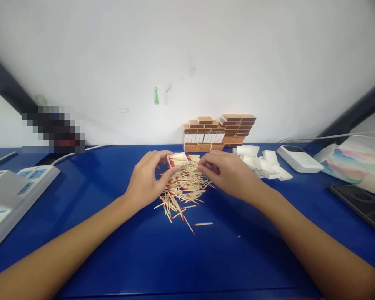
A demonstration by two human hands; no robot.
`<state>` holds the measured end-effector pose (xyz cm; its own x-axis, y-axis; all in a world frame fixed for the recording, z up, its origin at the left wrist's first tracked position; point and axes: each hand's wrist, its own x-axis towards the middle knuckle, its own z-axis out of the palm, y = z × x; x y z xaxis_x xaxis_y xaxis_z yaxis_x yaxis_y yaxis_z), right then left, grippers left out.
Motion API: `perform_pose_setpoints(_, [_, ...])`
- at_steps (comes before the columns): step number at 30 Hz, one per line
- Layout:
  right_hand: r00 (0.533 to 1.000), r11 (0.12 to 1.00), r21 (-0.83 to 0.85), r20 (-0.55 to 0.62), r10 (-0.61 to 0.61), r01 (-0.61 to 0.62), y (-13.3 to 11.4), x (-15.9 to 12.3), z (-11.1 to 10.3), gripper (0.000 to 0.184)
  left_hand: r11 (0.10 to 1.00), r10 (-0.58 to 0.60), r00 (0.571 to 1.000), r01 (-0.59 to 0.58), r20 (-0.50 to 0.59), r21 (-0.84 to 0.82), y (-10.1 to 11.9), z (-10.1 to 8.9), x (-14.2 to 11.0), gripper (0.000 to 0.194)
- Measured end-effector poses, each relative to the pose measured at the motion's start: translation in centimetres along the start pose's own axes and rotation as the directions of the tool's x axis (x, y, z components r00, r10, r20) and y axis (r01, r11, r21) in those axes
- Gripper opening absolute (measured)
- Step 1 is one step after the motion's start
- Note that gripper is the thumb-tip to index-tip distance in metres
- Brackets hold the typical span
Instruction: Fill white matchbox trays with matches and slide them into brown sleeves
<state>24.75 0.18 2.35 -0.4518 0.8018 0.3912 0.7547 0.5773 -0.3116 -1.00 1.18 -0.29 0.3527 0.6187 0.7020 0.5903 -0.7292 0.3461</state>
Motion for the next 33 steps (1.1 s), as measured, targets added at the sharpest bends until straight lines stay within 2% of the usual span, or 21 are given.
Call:
perform_pose_setpoints(4, [0.996, 1.000, 0.002, 0.083, -0.030, 0.030, 0.3, -0.1, 0.5, 0.015, 0.999, 0.032, 0.998, -0.031, 0.054, -0.009, 0.1, 0.1, -0.1, 0.033])
perform_pose_setpoints(10, [0.977, 0.986, 0.166, 0.206, -0.058, 0.024, -0.6, -0.5, 0.4, 0.014, 0.999, 0.037, 0.998, -0.036, 0.060, -0.016, 0.2, 0.2, -0.1, 0.032])
perform_pose_setpoints(13, [0.963, 0.983, 0.185, 0.263, -0.060, 0.010, -1.1, -0.7, 0.4, 0.011, 0.999, 0.041, 0.997, -0.039, 0.068, -0.023, 0.2, 0.1, -0.2, 0.033])
perform_pose_setpoints(21, [0.944, 0.991, 0.125, 0.330, -0.003, -0.041, -1.0, -0.8, 0.4, 0.012, 0.998, 0.066, 0.993, -0.063, 0.095, -0.032, 0.1, 0.3, -0.4, 0.034])
perform_pose_setpoints(30, [0.932, 0.979, 0.188, 0.363, 0.002, -0.075, -1.5, -1.0, 1.0, 0.013, 0.995, 0.092, 0.990, -0.087, 0.111, -0.049, 0.0, 0.4, -0.6, 0.034])
perform_pose_setpoints(33, [0.929, 0.978, 0.206, 0.369, -0.033, -0.047, -1.4, -0.9, 0.9, 0.013, 0.993, 0.115, 0.987, -0.111, 0.114, -0.042, 0.1, 0.4, -0.6, 0.036])
